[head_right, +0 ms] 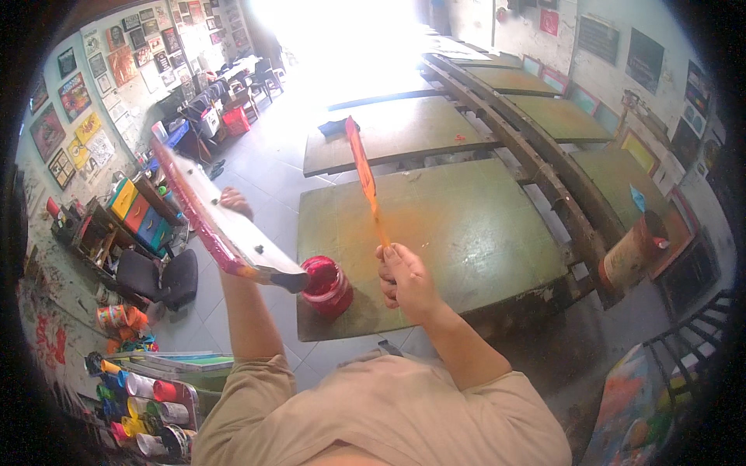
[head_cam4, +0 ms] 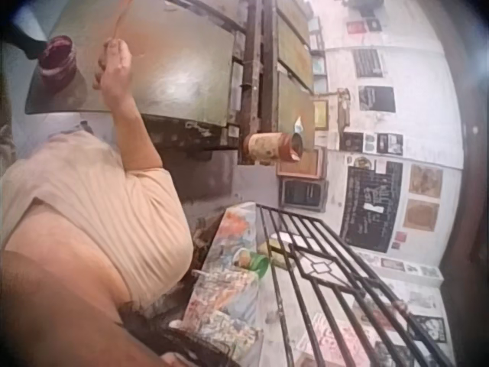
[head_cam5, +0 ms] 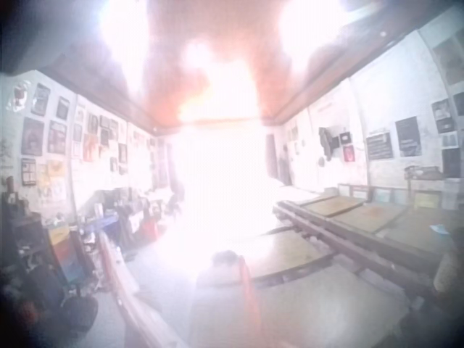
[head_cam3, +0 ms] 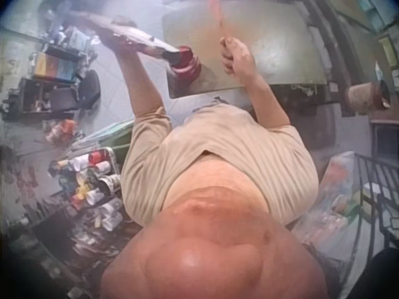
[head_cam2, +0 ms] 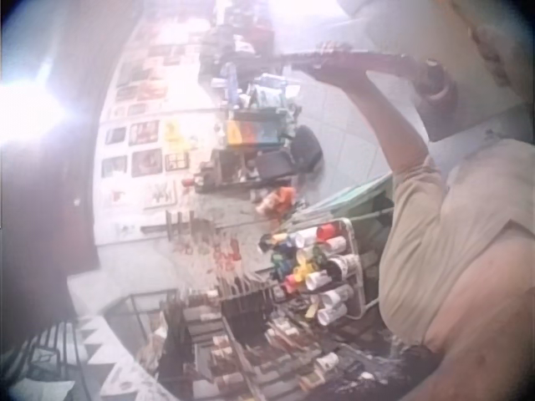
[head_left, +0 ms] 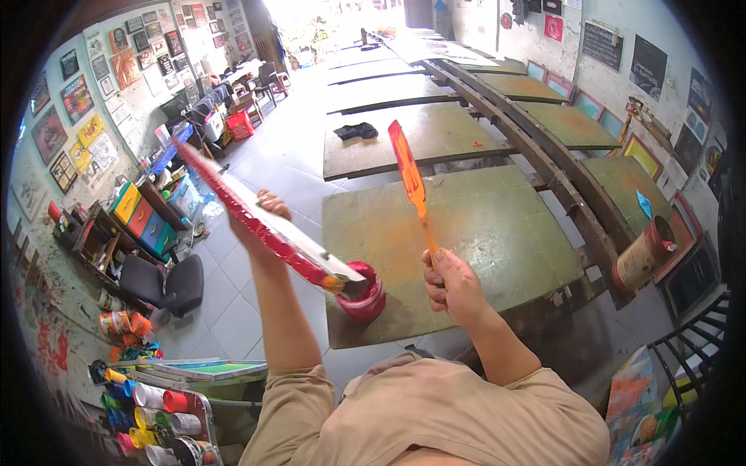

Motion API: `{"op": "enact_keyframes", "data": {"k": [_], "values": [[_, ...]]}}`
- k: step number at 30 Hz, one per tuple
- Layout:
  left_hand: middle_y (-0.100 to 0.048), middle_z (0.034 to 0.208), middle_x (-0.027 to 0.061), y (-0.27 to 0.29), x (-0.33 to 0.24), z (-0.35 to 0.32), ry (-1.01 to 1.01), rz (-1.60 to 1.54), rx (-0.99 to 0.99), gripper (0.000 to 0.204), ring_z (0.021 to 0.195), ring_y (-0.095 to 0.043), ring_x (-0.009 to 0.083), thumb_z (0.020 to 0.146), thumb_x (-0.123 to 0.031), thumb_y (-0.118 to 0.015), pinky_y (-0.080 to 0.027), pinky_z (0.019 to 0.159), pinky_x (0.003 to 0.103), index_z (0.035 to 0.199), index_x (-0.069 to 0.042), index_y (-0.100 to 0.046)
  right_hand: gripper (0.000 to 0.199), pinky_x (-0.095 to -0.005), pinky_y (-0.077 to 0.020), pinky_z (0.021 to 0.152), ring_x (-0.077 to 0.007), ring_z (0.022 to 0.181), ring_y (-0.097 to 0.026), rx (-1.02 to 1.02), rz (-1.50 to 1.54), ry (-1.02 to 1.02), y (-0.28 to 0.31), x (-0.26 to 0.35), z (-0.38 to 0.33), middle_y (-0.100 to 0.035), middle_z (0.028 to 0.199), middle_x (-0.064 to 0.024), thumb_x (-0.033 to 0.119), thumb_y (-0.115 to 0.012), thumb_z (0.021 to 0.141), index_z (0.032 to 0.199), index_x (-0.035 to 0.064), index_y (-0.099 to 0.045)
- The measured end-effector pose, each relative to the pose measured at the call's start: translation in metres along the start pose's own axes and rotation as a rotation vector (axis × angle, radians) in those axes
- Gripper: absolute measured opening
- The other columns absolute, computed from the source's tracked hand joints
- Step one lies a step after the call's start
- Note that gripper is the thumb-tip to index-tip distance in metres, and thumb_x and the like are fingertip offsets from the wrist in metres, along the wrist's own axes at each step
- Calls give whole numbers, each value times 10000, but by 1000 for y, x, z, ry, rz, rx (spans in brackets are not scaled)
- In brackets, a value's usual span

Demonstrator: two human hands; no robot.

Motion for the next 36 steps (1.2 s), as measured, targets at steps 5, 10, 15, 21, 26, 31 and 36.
{"op": "enact_keyframes", "data": {"k": [5,10,15,21,26,31,36], "values": [[-431,723,30,-21,61,3,390,-244,360,254,679,-463,138,944,-225,-301,-381,659,285,894,-26,-450,226,-188,-238,373,-36,450,-279,-113,20,76,-44,-19,-20,-320,654,42,331,-385,924,949,116,-450],[-395,767,68,-33,43,-53,157,-8,104,355,590,-512,146,908,-204,-411,-426,594,262,1128,61,-326,248,-190,-241,360,-34,440,-266,-150,12,107,-80,-56,-47,-315,650,32,342,-367,928,962,107,-439],[-414,778,99,-64,25,-103,380,-136,305,430,616,-564,180,899,-238,-427,-464,580,278,1150,86,-295,264,-195,-252,372,-37,446,-274,-206,-2,126,-111,-79,-63,-319,646,32,355,-363,931,953,104,-440],[-437,807,124,-68,4,-169,454,3,134,580,639,-568,197,839,-340,-511,-478,564,299,1169,70,-266,307,-212,-280,351,-47,412,-326,-147,-157,205,-145,-76,-30,-338,603,41,361,-491,887,777,109,-355],[-461,824,132,-68,5,-230,617,-48,-3,611,648,-576,220,812,-401,-527,-471,542,319,1157,36,-274,404,-271,-479,526,-128,573,-543,-188,-472,375,-182,-72,34,-509,711,-37,414,-575,820,874,33,-454],[-475,808,133,-66,4,-284,590,-23,74,628,625,-582,216,782,-439,-556,-449,514,300,1132,10,-291,441,-319,-511,607,-208,770,-603,140,-153,29,-217,-117,59,-569,865,-118,307,-656,761,958,-53,-494],[-479,812,128,-61,3,-337,439,-31,3,616,595,-576,208,782,-435,-558,-443,501,304,1128,1,-292,378,-333,-506,630,-212,760,-599,408,75,-237,-255,-170,54,-571,902,-135,175,-651,756,992,-77,-498]]}}
Point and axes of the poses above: each hand's wrist, its own z-axis towards the middle knuckle, its own y-axis out of the back of the hand, x = y × z, the point moved 5 cm from there along z, towards the middle knuckle
